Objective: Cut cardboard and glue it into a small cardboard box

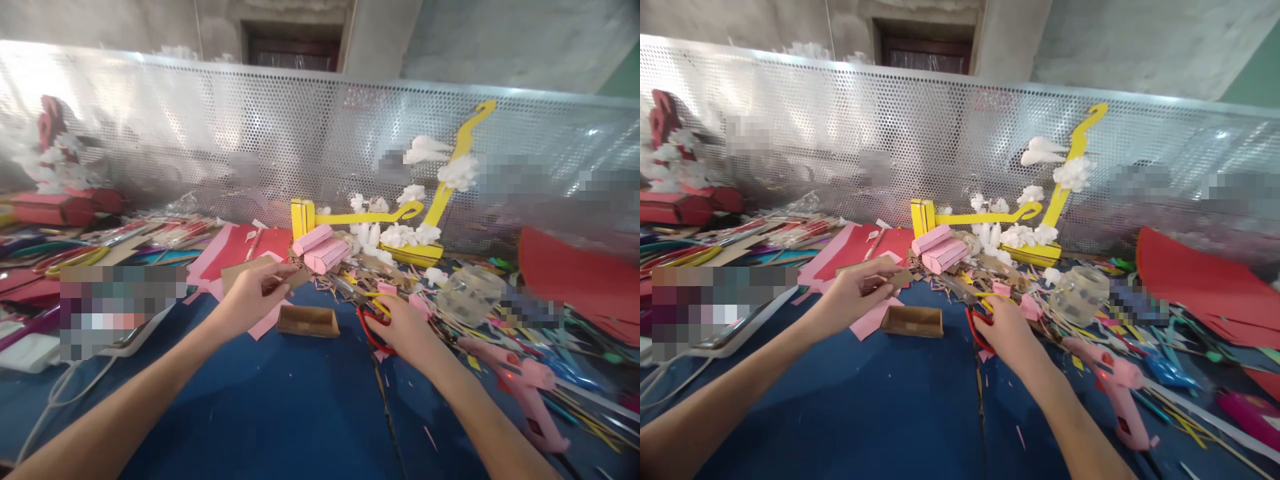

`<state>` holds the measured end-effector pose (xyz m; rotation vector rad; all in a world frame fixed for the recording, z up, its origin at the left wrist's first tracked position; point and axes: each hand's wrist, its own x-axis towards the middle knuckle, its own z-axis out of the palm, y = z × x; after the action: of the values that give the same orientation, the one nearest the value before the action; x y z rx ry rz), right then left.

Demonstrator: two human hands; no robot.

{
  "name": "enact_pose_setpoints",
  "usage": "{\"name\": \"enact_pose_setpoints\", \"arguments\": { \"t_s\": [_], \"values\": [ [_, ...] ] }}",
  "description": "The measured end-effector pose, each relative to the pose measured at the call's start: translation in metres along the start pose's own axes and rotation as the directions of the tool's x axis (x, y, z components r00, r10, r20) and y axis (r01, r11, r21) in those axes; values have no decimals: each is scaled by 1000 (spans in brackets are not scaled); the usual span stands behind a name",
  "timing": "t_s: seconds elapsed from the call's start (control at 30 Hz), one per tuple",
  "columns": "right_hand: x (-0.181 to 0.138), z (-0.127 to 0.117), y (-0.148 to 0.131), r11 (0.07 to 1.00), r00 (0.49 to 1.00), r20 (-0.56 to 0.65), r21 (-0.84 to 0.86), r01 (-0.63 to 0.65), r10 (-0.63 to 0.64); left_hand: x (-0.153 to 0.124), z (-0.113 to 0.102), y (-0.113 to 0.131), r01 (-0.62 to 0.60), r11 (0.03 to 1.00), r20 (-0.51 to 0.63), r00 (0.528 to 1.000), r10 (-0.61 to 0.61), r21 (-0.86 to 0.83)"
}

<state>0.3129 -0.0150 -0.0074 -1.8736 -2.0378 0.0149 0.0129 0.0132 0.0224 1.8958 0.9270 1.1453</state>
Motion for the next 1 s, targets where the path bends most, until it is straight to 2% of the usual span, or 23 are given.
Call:
{"name": "enact_pose_setpoints", "arguments": {
  "t_s": [0.27,0.33,0.47,0.53,0.6,0.7,0.87,0.93,1.0],
  "values": [
    [-12,11,-1,988,1000,22,-154,24,-21,-3,7,2,56,997,-14,998,-56,44],
    [-14,11,-3,980,999,19,-199,30,-27,-3,8,3,33,999,-1,999,-33,-12],
    [-15,5,-6,973,999,-30,-227,29,-36,-2,6,6,22,974,15,1000,-20,-227],
    [-16,-1,-12,986,997,-63,-162,30,-40,-2,5,7,34,945,-3,999,-37,-326],
    [-18,-6,-23,994,989,-104,13,106,-105,-3,4,8,59,914,-17,997,-72,-400],
    [-23,-8,-43,910,963,-171,327,255,-208,-3,7,9,96,900,-34,992,-122,-426],
    [-28,4,-65,801,959,-162,528,282,-230,-3,7,10,96,940,50,995,-85,-326],
    [-26,9,-66,778,963,-141,567,269,-230,-2,1,8,90,983,115,991,-72,-159],
    [-23,12,-63,765,966,-139,590,258,-218,0,-8,5,30,993,196,979,-53,118]
  ]
}}
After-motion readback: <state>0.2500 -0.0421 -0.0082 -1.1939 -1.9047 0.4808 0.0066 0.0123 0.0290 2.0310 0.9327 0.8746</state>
